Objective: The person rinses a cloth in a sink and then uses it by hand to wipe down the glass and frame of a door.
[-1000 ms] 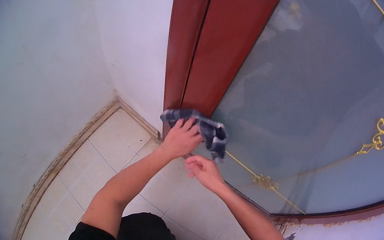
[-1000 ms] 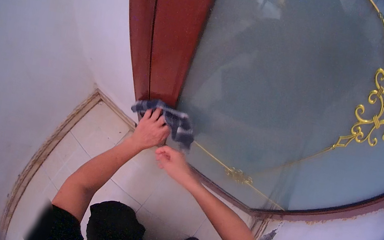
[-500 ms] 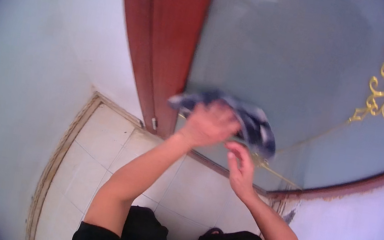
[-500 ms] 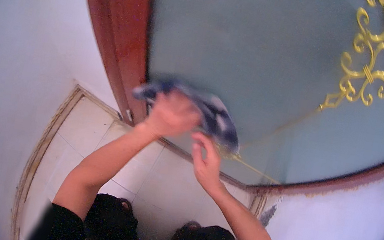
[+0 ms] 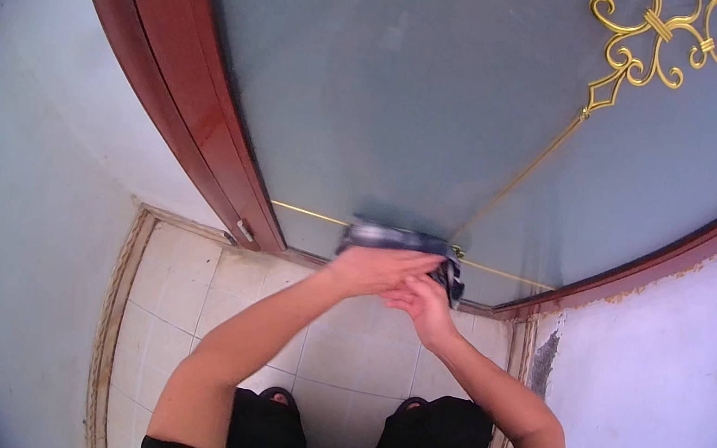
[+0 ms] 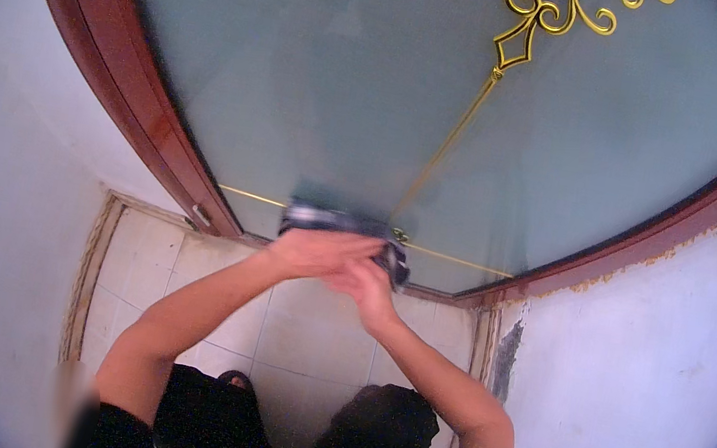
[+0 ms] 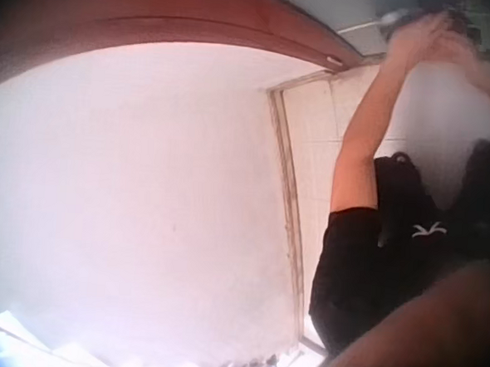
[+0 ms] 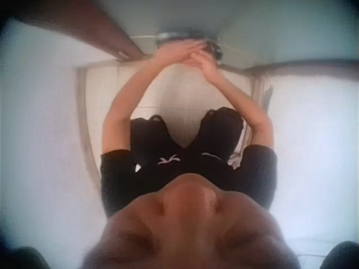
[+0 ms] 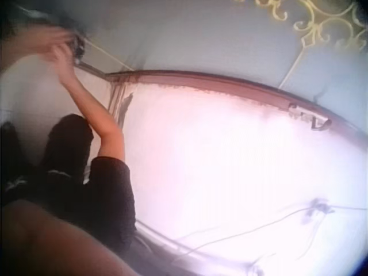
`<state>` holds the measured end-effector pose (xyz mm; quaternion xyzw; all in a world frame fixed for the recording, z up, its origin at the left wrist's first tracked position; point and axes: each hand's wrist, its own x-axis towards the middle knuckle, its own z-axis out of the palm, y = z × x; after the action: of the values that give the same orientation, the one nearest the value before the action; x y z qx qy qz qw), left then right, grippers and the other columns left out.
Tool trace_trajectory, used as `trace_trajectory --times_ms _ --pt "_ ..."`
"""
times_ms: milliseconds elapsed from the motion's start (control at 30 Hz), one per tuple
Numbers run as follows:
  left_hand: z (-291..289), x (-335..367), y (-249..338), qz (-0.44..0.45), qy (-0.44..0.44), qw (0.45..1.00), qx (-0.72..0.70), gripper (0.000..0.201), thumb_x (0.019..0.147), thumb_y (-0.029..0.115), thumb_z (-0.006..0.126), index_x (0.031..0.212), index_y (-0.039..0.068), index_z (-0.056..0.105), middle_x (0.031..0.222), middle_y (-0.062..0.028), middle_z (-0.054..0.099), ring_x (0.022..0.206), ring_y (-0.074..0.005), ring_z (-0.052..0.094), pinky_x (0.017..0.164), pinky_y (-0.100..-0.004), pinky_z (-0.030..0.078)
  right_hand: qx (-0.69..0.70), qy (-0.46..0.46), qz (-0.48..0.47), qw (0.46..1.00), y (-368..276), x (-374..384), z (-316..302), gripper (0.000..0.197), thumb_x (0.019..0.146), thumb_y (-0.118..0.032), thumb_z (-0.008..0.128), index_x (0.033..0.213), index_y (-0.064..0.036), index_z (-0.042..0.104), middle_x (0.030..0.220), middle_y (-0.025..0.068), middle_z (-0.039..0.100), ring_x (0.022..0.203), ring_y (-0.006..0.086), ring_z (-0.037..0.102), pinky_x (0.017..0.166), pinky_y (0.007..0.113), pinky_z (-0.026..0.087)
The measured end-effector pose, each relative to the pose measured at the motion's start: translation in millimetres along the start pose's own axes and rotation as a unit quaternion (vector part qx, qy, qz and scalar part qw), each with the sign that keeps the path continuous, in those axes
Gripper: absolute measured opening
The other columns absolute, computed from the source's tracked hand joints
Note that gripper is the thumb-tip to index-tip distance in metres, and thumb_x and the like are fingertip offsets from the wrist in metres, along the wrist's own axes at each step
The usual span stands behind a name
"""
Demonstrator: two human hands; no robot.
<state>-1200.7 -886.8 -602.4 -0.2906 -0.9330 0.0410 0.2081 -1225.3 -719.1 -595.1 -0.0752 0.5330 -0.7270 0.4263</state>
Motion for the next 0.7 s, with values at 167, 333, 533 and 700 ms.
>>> trace_trajectory --times_ms 167,333,533,700 --pt "25 19 17 0.152 -0.029 0.936 0.316 0.051 0.084 0.022 0.045 0.131 0.002 0.042 0.147 -0.0062 0.027 0.137 -0.0177 0.019 0.112 -0.0297 0.017 0.213 0.093 0.024 0.972 4 -5 -50 0.028 0.088 -0.017 0.046 0.110 -0.0015 0.052 0.111 0.0131 0.058 0.108 0.0258 0.055 0.086 0.041 0.048" --pt "24 -53 -7 0.066 -0.105 0.924 0.362 0.060 0.086 0.017 0.042 0.141 0.003 0.023 0.149 -0.0079 0.019 0.135 -0.0152 0.024 0.105 -0.0280 0.030 0.166 0.024 0.078 0.983 32 28 -32 0.030 0.086 -0.019 0.050 0.112 -0.0023 0.052 0.117 0.0129 0.055 0.112 0.0271 0.052 0.092 0.042 0.044" --pt "-8 -63 0 -0.062 -0.169 0.983 0.036 0.058 0.079 0.013 0.052 0.135 0.013 0.038 0.144 -0.0011 0.032 0.118 -0.0141 0.045 0.075 -0.0249 0.052 0.080 0.035 0.085 0.993 51 55 -3 0.032 0.088 -0.024 0.051 0.111 -0.0024 0.053 0.113 0.0114 0.057 0.107 0.0256 0.054 0.090 0.041 0.044" --pt "-9 -8 24 -0.030 -0.119 0.986 -0.113 0.052 0.078 0.008 0.052 0.129 0.010 0.045 0.141 -0.0054 0.037 0.119 -0.0193 0.046 0.081 -0.0299 0.050 0.163 0.168 0.012 0.972 33 27 -47 0.028 0.087 -0.024 0.053 0.103 -0.0026 0.055 0.098 0.0099 0.060 0.089 0.0219 0.059 0.079 0.037 0.049"
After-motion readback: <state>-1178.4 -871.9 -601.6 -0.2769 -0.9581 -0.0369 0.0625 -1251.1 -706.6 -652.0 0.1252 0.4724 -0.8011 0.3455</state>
